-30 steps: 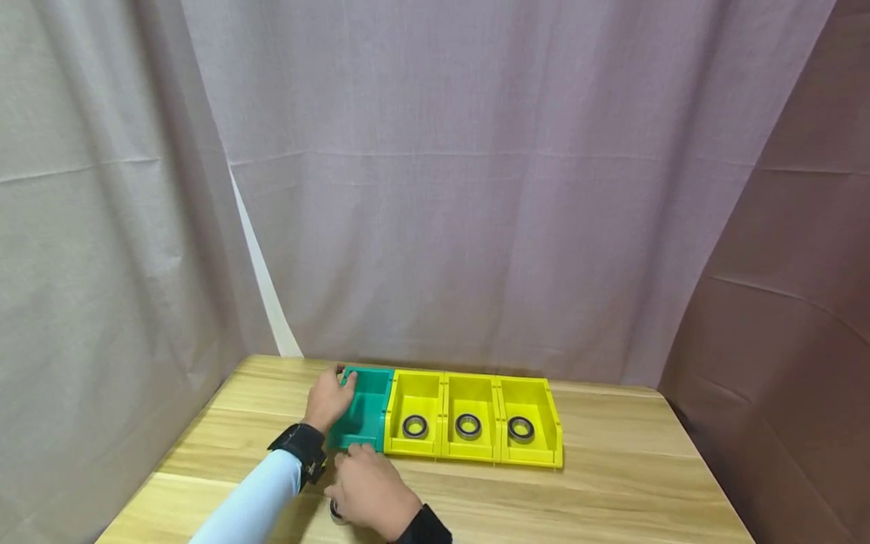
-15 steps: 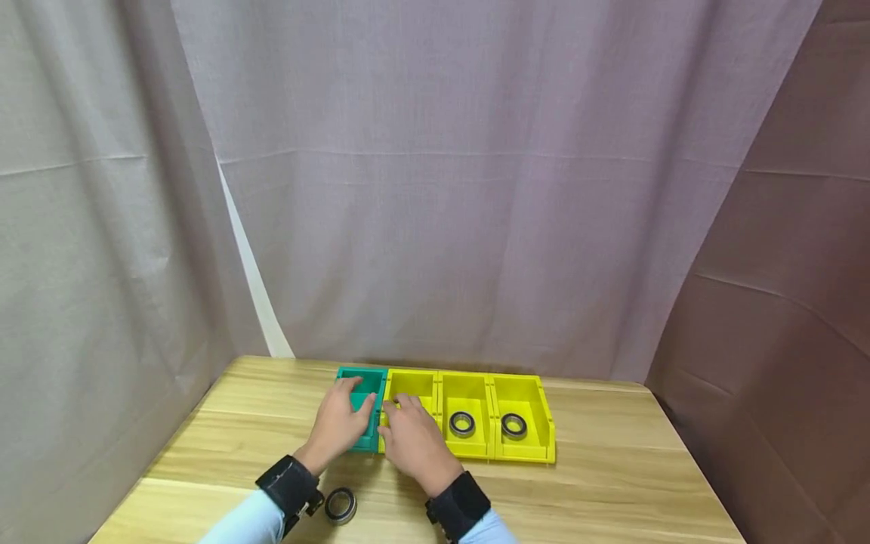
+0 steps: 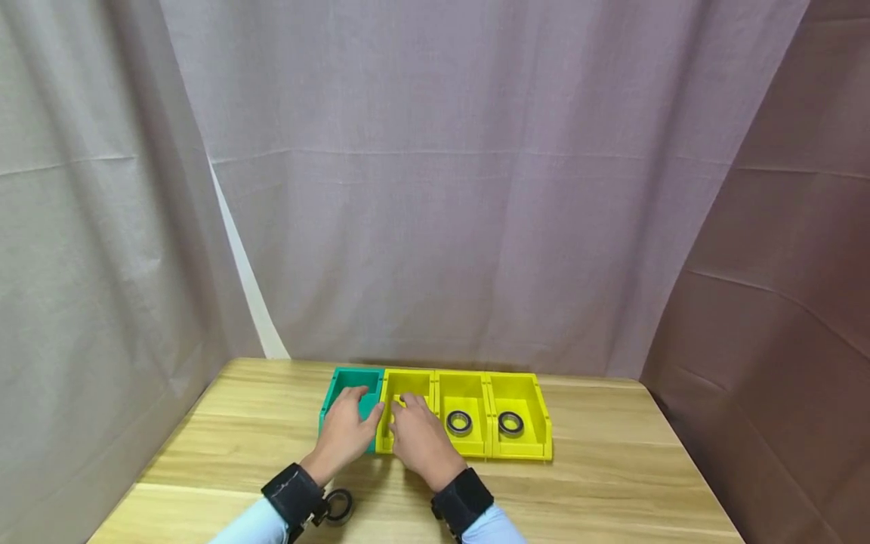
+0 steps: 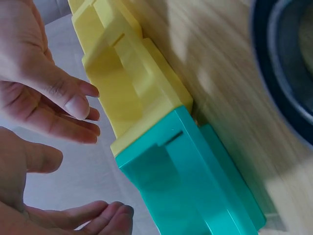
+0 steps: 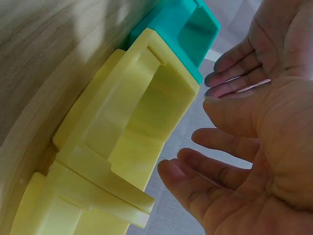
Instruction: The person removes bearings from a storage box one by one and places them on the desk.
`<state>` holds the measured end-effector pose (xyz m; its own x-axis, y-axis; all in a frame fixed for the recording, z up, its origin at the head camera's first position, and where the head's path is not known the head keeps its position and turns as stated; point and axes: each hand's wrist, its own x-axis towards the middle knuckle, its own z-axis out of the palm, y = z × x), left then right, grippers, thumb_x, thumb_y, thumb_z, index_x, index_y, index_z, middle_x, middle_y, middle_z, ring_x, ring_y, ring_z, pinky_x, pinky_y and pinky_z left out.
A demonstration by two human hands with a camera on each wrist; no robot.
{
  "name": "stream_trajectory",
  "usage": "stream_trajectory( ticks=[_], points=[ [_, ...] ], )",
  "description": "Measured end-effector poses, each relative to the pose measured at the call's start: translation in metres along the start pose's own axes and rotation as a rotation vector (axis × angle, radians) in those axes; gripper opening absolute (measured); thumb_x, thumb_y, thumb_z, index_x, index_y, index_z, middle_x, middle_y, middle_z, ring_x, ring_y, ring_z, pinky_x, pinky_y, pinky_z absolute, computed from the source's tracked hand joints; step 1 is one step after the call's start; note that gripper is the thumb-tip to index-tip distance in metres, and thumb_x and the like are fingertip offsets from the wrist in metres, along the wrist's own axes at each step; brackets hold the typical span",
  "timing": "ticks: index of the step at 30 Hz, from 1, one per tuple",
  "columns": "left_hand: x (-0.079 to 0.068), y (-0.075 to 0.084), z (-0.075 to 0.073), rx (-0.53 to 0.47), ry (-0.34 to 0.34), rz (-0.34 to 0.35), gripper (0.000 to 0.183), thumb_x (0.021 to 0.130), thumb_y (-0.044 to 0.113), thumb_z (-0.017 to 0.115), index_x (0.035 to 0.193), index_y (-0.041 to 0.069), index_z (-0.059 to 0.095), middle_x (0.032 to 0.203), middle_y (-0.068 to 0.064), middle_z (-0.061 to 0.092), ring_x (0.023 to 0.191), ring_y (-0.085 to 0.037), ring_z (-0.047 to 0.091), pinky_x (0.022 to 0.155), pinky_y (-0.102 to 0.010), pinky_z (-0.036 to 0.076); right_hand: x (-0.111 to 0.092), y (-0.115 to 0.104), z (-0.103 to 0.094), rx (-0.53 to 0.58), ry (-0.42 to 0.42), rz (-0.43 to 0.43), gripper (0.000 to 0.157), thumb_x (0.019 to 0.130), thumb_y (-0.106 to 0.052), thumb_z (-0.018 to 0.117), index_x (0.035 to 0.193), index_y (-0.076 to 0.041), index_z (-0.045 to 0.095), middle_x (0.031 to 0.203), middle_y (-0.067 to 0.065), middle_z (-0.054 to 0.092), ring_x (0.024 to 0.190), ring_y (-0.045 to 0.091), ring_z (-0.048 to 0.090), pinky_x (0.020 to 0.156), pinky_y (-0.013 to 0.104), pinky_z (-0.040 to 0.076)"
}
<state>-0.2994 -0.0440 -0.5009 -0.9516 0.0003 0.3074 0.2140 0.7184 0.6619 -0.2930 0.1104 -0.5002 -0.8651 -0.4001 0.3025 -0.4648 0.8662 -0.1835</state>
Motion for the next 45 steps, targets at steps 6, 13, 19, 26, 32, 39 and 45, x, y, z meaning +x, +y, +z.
stream_trajectory(
  ticks=[6,13,19,26,32,39,45],
  points=[
    [0.009,-0.003,0.009,0.009,-0.026,-0.034,0.059,0.096,0.033,0.064,0.135,-0.009,0.053,0.132,-0.026,0.057,0.119,-0.04,0.058,0.096,-0.053,0.052,-0.001,-0.001,0.001,0.002,-0.014,0.006,0.034,0.098,-0.016,0.061,0.128,-0.001,0.065,0.131,0.014,0.062,0.12,0.028,0.059,0.1,0.041,0.052],
    [0.035,-0.008,0.031,0.026,-0.1,-0.138,0.071,0.095,0.036,0.064,0.14,-0.014,0.044,0.135,-0.031,0.053,0.12,-0.044,0.056,0.097,-0.053,0.05,-0.003,0.005,0.002,0.025,-0.04,0.042,0.034,0.099,-0.019,0.061,0.128,-0.003,0.065,0.134,0.014,0.061,0.122,0.032,0.059,0.099,0.044,0.052],
    [0.052,-0.007,0.047,-0.036,-0.138,-0.24,0.075,0.094,0.034,0.064,0.143,-0.016,0.035,0.137,-0.035,0.05,0.12,-0.048,0.056,0.096,-0.055,0.05,-0.005,0.005,0.008,0.033,-0.058,0.044,0.032,0.099,-0.02,0.061,0.127,-0.005,0.067,0.134,0.014,0.061,0.121,0.031,0.059,0.098,0.043,0.053],
    [0.054,-0.018,0.065,-0.173,-0.131,-0.323,0.068,0.101,0.027,0.054,0.148,-0.014,0.025,0.147,-0.036,0.039,0.132,-0.05,0.044,0.105,-0.057,0.043,-0.006,0.0,0.013,0.025,-0.067,0.033,0.027,0.096,-0.01,0.062,0.122,-0.005,0.069,0.12,0.009,0.064,0.109,0.024,0.062,0.092,0.036,0.054],
    [0.053,-0.021,0.069,-0.228,-0.074,-0.328,0.063,0.102,0.025,0.054,0.147,-0.01,0.028,0.145,-0.033,0.04,0.13,-0.049,0.043,0.101,-0.058,0.045,-0.007,-0.004,0.015,0.031,-0.06,0.027,0.032,0.088,-0.001,0.066,0.119,-0.003,0.069,0.113,0.009,0.063,0.101,0.024,0.062,0.087,0.034,0.055],
    [0.052,-0.016,0.073,-0.207,-0.062,-0.331,0.062,0.101,0.028,0.055,0.145,-0.01,0.033,0.14,-0.032,0.045,0.127,-0.047,0.047,0.103,-0.058,0.044,-0.005,-0.004,0.018,-0.011,-0.005,0.098,0.03,0.093,-0.01,0.066,0.122,-0.001,0.068,0.121,0.015,0.063,0.107,0.031,0.062,0.09,0.038,0.056],
    [0.051,-0.017,0.072,-0.225,-0.052,-0.344,0.059,0.1,0.025,0.057,0.143,-0.01,0.035,0.14,-0.031,0.045,0.127,-0.047,0.047,0.102,-0.058,0.045,0.003,-0.01,0.023,0.013,-0.084,0.145,0.032,0.09,-0.007,0.067,0.12,0.005,0.067,0.126,0.022,0.061,0.119,0.037,0.058,0.102,0.044,0.05]
  ],
)
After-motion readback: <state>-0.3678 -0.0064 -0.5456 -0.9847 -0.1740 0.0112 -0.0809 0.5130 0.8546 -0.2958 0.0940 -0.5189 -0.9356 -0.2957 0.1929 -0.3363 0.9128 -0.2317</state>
